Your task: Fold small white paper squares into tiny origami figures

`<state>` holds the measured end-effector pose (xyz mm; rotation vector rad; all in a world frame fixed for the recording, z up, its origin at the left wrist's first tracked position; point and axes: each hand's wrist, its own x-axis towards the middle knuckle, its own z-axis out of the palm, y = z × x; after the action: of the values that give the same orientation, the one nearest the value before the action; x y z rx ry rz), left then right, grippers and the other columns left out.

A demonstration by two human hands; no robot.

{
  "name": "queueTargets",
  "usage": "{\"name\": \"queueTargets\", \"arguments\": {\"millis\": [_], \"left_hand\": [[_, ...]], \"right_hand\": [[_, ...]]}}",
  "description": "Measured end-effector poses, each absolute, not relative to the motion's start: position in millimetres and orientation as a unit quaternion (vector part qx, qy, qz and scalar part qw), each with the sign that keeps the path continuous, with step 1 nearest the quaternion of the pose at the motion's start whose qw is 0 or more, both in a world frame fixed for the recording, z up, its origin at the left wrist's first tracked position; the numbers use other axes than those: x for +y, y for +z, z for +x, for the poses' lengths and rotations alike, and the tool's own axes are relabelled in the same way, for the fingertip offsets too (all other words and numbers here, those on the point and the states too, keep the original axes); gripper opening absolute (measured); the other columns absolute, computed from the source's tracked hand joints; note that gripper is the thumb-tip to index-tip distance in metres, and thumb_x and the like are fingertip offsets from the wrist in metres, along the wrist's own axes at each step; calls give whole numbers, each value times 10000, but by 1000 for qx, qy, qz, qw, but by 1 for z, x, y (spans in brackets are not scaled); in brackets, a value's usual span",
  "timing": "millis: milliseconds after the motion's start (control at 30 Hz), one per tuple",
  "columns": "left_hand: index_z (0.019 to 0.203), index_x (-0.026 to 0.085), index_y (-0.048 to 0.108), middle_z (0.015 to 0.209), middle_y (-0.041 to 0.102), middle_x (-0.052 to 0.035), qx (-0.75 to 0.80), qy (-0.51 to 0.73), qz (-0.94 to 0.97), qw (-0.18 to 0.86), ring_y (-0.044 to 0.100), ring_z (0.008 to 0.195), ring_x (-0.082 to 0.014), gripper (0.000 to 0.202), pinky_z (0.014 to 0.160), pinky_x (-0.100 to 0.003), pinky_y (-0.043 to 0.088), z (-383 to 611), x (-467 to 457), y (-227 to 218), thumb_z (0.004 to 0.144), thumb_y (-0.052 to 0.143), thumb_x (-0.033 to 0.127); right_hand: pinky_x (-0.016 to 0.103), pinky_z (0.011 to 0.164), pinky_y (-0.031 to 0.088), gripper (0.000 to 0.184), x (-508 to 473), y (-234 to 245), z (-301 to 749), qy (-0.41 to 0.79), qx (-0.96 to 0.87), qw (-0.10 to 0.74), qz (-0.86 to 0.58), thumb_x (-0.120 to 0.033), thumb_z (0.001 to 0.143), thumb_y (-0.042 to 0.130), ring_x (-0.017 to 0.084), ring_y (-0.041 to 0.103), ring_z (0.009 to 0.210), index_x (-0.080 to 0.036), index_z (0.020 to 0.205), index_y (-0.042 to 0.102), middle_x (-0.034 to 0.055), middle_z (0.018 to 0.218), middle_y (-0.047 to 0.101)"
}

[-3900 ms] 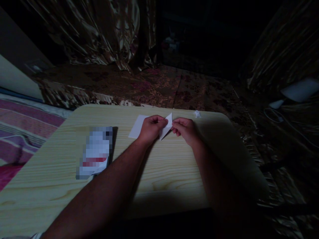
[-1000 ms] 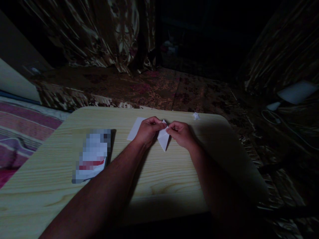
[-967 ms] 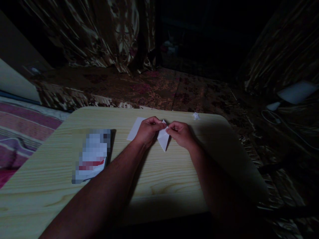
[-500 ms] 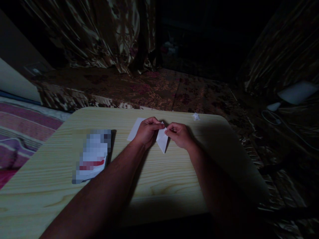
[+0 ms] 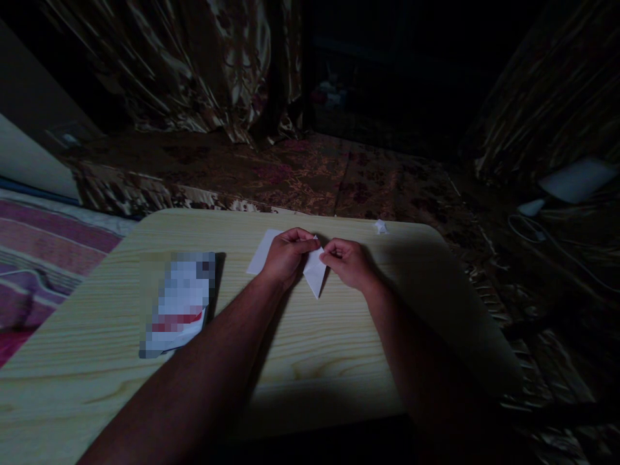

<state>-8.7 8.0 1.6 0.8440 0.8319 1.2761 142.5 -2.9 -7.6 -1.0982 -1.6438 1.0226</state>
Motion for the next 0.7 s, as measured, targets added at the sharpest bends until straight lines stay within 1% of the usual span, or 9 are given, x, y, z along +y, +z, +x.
{"name": "queueTargets", "arguments": {"millis": [233,333,400,467,533,633,700], "left_hand": [[642,156,608,575,586,12,360,607,325,629,510,527,-89,144,515,-224,377,-12,12,5,584,740,163],[639,159,609,563,563,13,361,612,327,623,490,523,-83,134,512,-220,368,-14,13,7,614,732,209],[661,157,622,591,589,1,365,593,342,631,506,531,-94,153,520,-233,377,-13,12,7,621,738,250],[697,152,639,633,623,-12,368,560,373,642,531,544,-110,185,533,-247,390,-11,10,6,607,755,265],[718,146,649,658,642,-17,371,531,410,642,547,550,-116,220,547,-254,399,-10,9,5,571,780,246],[709,141,654,649,646,-14,387,512,448,622,551,546,-115,245,562,-256,407,-10,9,3,526,800,211],[696,140,657,630,643,-12,398,509,456,612,542,531,-111,233,552,-253,402,-11,10,2,523,798,207]], "right_hand": [[216,560,382,121,-5,-7,141,416,-663,434,-446,-259,720,594,90,472,570,-163,656,556,-32,611,525],[213,543,375,125,-4,-7,140,423,-644,447,-454,-258,703,608,88,468,555,-164,644,550,-37,594,520],[207,515,358,138,-4,-7,141,431,-624,460,-463,-270,696,614,81,450,523,-170,638,539,-46,567,508],[203,479,330,146,-3,-5,141,439,-603,472,-471,-283,693,617,73,422,479,-175,641,532,-56,530,490],[202,455,306,148,-3,-3,142,444,-584,486,-476,-290,693,618,68,399,445,-179,648,531,-64,500,478],[203,442,291,147,-3,-1,142,446,-565,505,-477,-291,693,619,62,384,421,-179,651,533,-71,480,473],[203,441,287,149,-3,-1,142,448,-562,510,-472,-286,694,619,60,377,415,-179,644,528,-74,473,469]]}}
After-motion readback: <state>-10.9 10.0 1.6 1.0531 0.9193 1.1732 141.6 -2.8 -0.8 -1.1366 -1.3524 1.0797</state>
